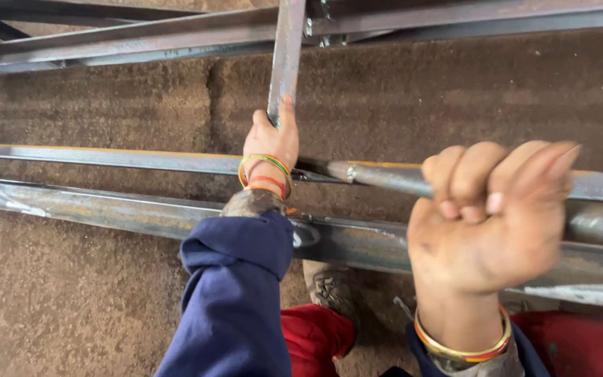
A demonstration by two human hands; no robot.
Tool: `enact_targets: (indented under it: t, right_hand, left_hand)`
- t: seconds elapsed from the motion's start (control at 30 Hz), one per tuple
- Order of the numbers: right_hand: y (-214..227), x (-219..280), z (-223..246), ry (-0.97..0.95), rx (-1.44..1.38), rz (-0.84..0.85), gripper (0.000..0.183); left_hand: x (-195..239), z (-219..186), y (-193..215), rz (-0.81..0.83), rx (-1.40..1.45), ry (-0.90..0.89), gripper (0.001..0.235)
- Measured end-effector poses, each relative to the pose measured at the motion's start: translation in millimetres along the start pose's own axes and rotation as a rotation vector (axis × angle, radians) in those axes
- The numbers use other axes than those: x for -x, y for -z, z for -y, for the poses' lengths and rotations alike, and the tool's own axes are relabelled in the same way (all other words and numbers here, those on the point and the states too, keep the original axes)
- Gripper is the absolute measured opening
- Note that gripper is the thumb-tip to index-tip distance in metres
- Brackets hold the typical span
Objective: The person uses a metal rod to pry a bar into place on a metal structure, then uses a hammer and a metal rod to strike the frame joints while another person assists by holding the structure on the floor.
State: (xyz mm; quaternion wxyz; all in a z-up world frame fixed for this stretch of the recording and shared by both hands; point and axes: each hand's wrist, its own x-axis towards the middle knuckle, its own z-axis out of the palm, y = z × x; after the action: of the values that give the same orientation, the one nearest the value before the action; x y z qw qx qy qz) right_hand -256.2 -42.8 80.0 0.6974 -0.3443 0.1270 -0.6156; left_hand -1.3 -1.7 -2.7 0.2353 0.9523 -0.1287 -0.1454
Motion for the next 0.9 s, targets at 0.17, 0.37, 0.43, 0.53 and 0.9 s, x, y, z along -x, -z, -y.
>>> enact_targets:
  t: [0.17, 0.37, 0.43, 0.53, 0.9]
  right_hand:
    - [-7.5, -0.1, 25.6, 0.087, -0.050, -0.028, 0.047]
    - [-5.0, -17.9, -14.1, -0.009, 0.001, -0.006, 0.046]
    - [11.2, -18.6, -9.9, 0.011, 0.006, -0.017, 0.046]
    - [31.0, -4.2, 5.9, 0.052, -0.009, -0.035, 0.046]
    - [37.6, -20.4, -10.0, -0.002, -0.023, -0.038, 0.046]
  left_hand:
    - [-2.5, 4.1, -1.8, 0.037, -0.010, 0.007, 0.082]
    - [-4.2, 3.9, 0.2, 0.038, -0.022, -0.006, 0.083]
    - [-3.8, 4.1, -1.2, 0.030, -0.025, -0.015, 0.083]
    - [-6.5, 9.5, -4.4, 0.015, -0.025, -0.022, 0.083]
    - [-9.5, 4.3, -2.1, -0.032, -0.015, -0.037, 0.080]
